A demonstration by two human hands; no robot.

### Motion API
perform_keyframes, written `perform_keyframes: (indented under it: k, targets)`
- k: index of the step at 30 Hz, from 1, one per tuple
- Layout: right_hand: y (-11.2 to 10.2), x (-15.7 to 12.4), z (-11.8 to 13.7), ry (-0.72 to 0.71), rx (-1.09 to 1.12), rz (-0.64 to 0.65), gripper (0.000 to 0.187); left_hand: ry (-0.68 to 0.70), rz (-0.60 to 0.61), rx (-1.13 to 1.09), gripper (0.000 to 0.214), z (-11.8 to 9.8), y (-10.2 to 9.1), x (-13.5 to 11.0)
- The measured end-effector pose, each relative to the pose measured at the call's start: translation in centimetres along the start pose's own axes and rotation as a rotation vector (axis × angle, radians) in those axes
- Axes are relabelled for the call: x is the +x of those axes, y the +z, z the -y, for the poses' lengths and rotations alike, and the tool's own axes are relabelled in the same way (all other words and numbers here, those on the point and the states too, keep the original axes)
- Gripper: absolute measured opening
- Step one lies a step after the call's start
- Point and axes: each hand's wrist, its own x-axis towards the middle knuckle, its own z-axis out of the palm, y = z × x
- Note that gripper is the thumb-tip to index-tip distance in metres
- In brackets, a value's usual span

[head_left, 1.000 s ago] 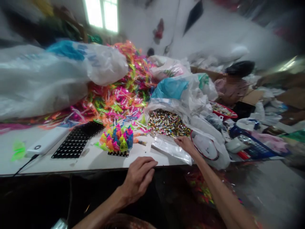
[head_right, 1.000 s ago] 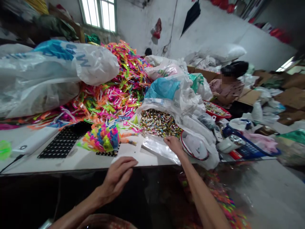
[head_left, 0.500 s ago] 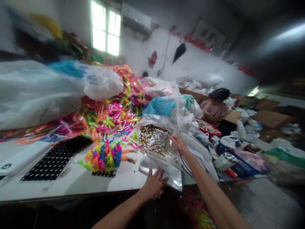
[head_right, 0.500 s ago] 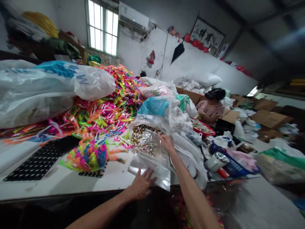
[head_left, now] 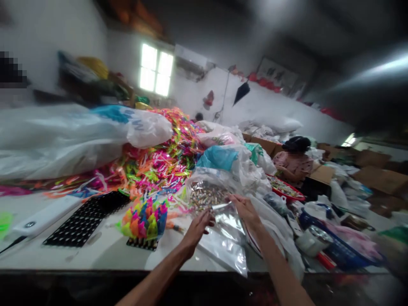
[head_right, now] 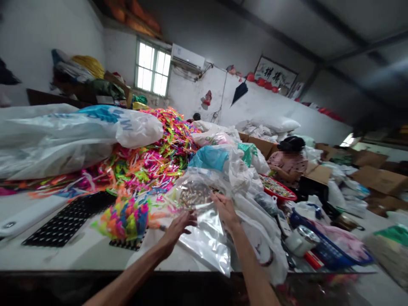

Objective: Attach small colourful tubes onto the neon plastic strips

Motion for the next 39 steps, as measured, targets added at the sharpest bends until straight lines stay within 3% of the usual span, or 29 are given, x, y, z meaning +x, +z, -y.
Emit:
perform_keyframes:
  k: [2,3,6,8,12,17,21,24,26,31,36,39]
  targets:
    - [1.6,-2.2,-0.9,-0.016,0.016,0.092,0.036,-0.011,0.031,-0.116,0.047,-1.7,-0.7,0.5]
    - [2.3,-3.1,-1.3,-0.024,0.021,0.133,0.038,-0.03,-0.011,-0.152,0.046,-2.0,-1.0,0.7]
    - [3.4,-4.7,-1.8,-0.03,0.044,0.11,0.041,-0.095,-0.288,-0.218,0.048,-1.4,-1.4,0.5]
    - [3.6,-5.2,-2.0,-0.02,0.07,0.052,0.043,-0.134,-0.373,-0.23,0.046,-0.6,-1.3,-0.1]
    - [3.7,-5.8,-2.4,0.035,0.108,0.032,0.043,-0.213,-0.234,-0.277,0.048,0.3,-0.8,-1.3]
    - [4.7,-6.2,-3.2,0.092,0.234,0.035,0.036,-0.265,-0.082,-0.349,0.044,-0.4,-1.4,-1.8]
    - [5.7,-6.9,-2.4,0.086,0.114,0.089,0.043,-0.149,-0.158,-0.197,0.038,-0.7,-2.3,-1.8]
    - [5.9,-8.2,-1.1,0.002,-0.231,-0.134,0.043,-0.065,-0.23,-0.17,0.041,-0.6,-2.1,-1.5]
    - [5.9,-9.3,-0.4,0.027,-0.288,-0.189,0.043,-0.036,-0.251,-0.172,0.043,-0.6,-1.5,-1.2]
    - [6.3,-11.9,-0.2,0.273,0.095,0.142,0.038,-0.027,-0.203,-0.202,0.048,-0.9,0.7,-1.1]
    - [5.1,-12.3,-1.3,0.234,0.226,0.154,0.03,0.0,-0.128,-0.036,0.044,-2.2,0.6,-2.4]
    - [3.3,-10.1,-2.8,0.166,0.104,0.074,0.022,0.119,-0.178,0.146,0.04,-2.2,-0.3,-3.4]
